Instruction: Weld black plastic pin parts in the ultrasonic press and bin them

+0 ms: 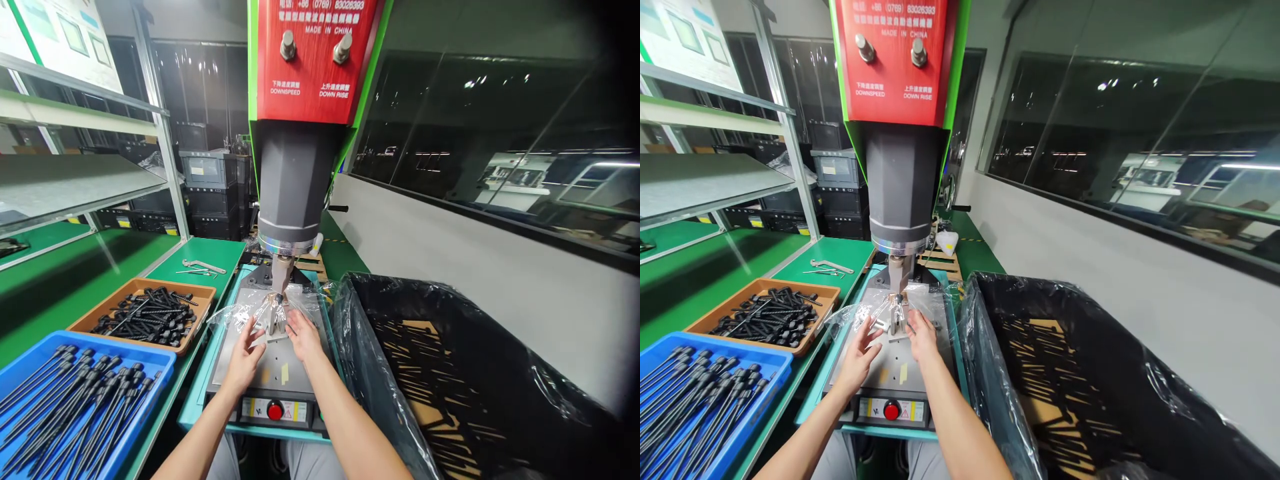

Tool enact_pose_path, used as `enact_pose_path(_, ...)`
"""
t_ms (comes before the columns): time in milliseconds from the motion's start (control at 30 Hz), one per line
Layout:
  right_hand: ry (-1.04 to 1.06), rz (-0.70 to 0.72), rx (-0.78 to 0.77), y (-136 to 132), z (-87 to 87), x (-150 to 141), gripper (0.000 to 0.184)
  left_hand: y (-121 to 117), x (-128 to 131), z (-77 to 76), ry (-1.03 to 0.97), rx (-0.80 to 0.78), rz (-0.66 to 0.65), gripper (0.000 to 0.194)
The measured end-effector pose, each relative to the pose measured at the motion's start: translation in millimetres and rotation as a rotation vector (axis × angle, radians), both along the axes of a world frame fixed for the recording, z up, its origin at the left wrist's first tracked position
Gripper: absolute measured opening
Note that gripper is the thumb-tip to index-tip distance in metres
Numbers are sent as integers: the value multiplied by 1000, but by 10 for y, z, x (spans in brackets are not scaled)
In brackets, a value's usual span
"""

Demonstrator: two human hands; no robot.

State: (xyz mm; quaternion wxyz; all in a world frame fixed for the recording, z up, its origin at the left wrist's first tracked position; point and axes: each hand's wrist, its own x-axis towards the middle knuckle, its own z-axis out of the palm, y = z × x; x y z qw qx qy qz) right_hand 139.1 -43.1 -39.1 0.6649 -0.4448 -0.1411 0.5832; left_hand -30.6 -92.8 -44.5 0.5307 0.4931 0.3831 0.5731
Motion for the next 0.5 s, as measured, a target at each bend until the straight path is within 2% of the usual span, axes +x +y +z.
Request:
enact_pose_path(133, 35, 34, -17, -36, 67, 29, 26, -46, -33, -86, -35, -24, -46, 88)
enact_pose_path(267, 77, 73, -50, -167, 70, 54, 26, -192, -66, -218, -53, -88, -101, 97)
enact_pose_path(500, 159, 109, -98, -569, -63, 72, 28, -473, -204, -428, -63, -243, 24, 106)
